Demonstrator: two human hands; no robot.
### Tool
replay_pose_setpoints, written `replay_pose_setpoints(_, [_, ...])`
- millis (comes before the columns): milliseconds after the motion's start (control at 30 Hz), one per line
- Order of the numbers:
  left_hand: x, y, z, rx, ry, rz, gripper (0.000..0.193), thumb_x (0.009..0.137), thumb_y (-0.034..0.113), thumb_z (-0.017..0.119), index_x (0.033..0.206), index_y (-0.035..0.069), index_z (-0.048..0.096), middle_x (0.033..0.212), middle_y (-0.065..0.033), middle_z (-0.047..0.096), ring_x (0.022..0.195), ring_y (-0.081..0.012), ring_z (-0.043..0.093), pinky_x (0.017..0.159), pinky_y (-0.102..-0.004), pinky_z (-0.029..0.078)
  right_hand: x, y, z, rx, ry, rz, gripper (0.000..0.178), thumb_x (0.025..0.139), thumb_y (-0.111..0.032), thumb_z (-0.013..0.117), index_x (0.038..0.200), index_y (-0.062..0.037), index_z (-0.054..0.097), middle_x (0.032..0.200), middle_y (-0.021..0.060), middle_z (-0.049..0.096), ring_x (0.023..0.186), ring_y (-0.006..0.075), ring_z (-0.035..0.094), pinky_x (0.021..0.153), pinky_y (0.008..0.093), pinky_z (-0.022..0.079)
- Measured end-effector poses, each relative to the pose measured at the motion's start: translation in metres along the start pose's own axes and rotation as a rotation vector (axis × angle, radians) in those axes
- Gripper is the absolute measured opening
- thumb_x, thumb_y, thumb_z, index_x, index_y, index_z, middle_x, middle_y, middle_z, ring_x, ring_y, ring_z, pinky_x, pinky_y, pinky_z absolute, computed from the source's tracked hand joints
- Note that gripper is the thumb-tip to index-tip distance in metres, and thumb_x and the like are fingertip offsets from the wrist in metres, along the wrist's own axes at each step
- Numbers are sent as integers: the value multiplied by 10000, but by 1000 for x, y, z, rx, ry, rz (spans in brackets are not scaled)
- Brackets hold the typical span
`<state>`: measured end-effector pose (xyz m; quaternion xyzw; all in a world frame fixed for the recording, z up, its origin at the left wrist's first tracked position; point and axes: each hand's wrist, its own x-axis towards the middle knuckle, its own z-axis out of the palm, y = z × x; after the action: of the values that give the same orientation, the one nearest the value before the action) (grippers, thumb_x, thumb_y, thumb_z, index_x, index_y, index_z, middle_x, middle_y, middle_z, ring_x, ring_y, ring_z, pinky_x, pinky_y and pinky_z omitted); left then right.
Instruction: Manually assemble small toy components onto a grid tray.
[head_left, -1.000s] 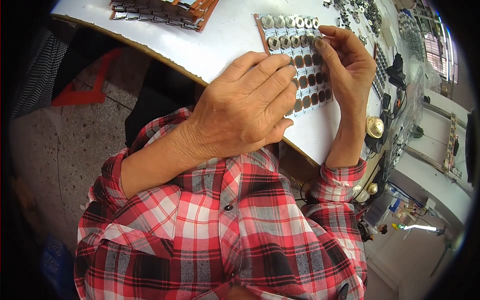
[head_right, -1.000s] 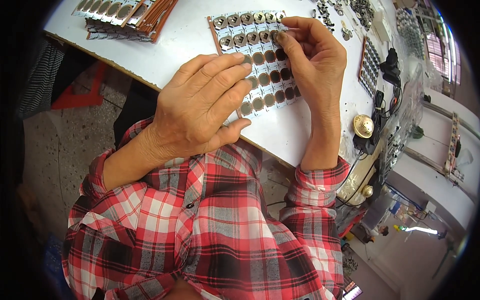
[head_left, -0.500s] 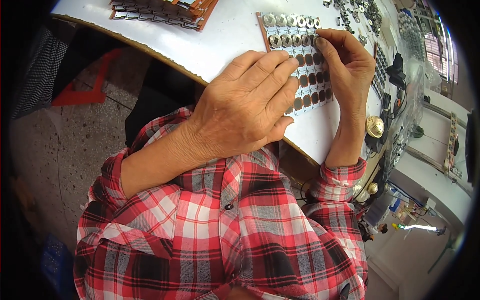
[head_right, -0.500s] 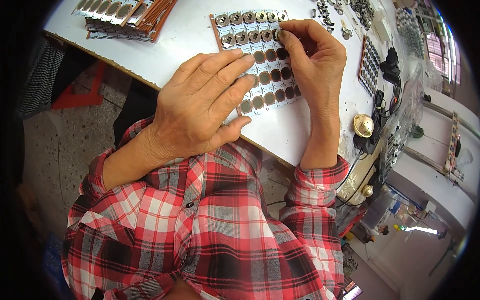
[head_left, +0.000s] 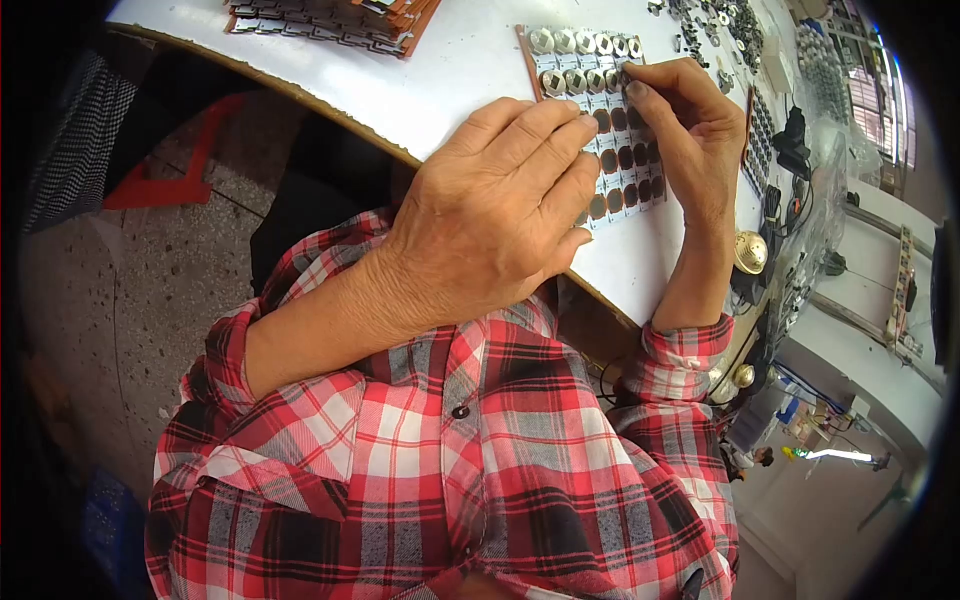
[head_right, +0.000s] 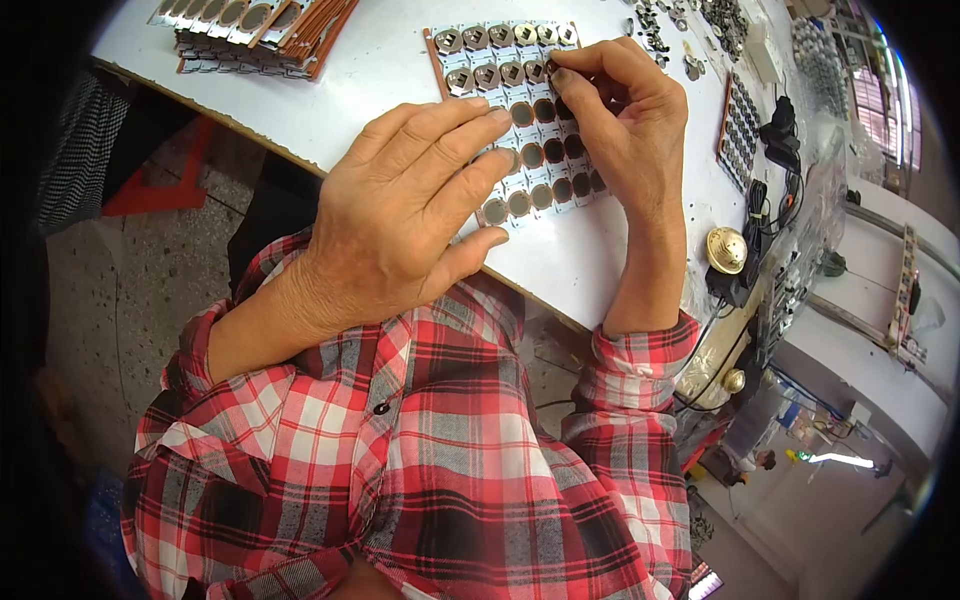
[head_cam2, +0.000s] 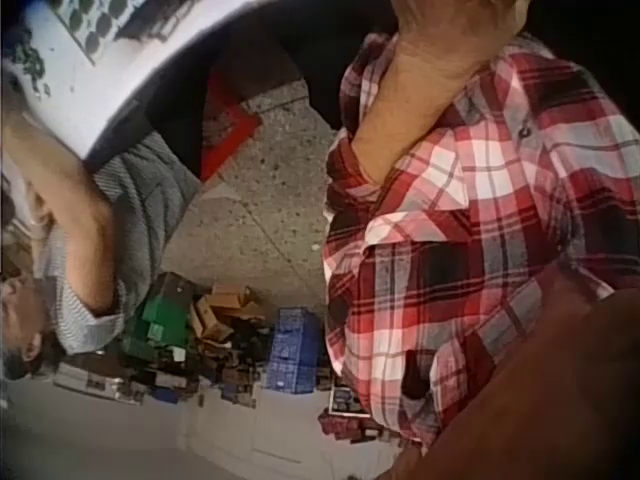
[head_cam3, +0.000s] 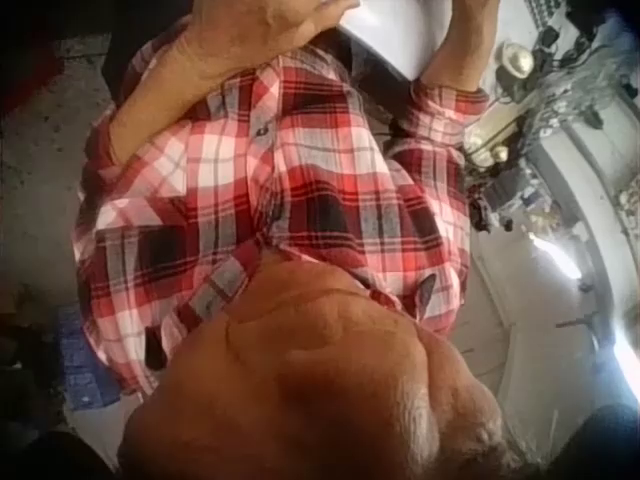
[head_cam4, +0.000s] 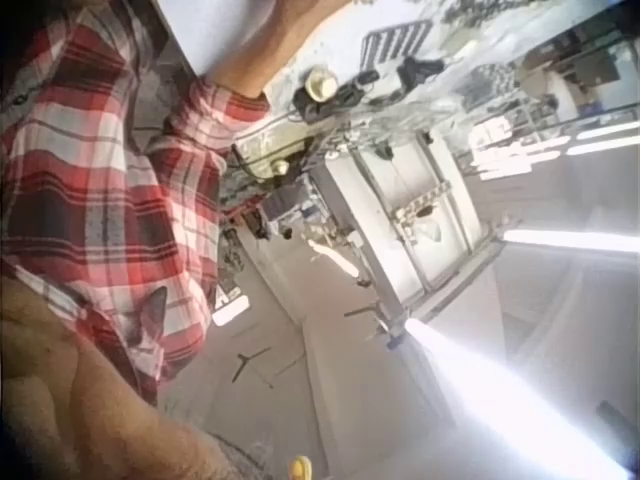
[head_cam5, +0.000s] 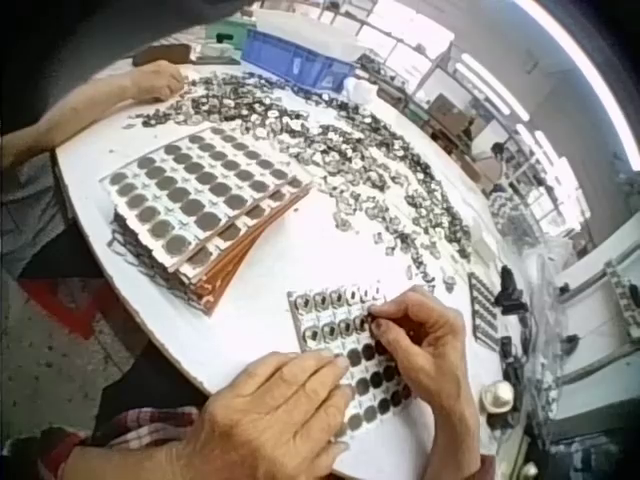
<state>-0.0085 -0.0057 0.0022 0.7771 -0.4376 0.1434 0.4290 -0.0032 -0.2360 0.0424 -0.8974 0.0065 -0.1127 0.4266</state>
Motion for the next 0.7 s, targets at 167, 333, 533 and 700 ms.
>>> replay_pose_setpoints(167, [1, -3, 0, -12, 4, 4, 511, 678, 220, 833, 1132, 22, 708, 1288, -136, 677, 1249, -290, 614, 1031, -444, 492, -2, -3, -4, -57, -14, 2, 187, 950, -22, 702, 1127, -19, 761, 905, -42, 680, 775, 13, 576, 686, 177, 442])
replay_pose_setpoints(333, [0, -4, -1, 3, 10, 23, 492, 683, 213, 823, 1126, 29, 711, 1269, -137, 689, 1230, -305, 626, 1005, -450, 511, -10, 2, -53, -29, 314, 113, 194, 919, -36, 729, 1108, -45, 772, 795, -41, 678, 627, 5, 516, 526, 160, 344])
replay_pose_setpoints(533, [1, -5, -2, 19, -9, 32, 485, 705, 232, 796, 1133, 25, 704, 1282, -147, 686, 1230, -318, 628, 993, -463, 510, -17, 16, -65, -215, 61, 169, 209, 886, -46, 762, 1094, -32, 777, 846, -40, 699, 697, 23, 542, 631, 186, 408])
replay_pose_setpoints(700, [1, -5, -2, 14, -30, 34, 491, 712, 243, 795, 1143, 30, 699, 1301, -143, 679, 1243, -316, 621, 1006, -463, 500, -14, 27, -58, -357, 51, 70, 198, 917, -61, 730, 1106, -29, 775, 885, -32, 701, 726, 28, 561, 648, 188, 424])
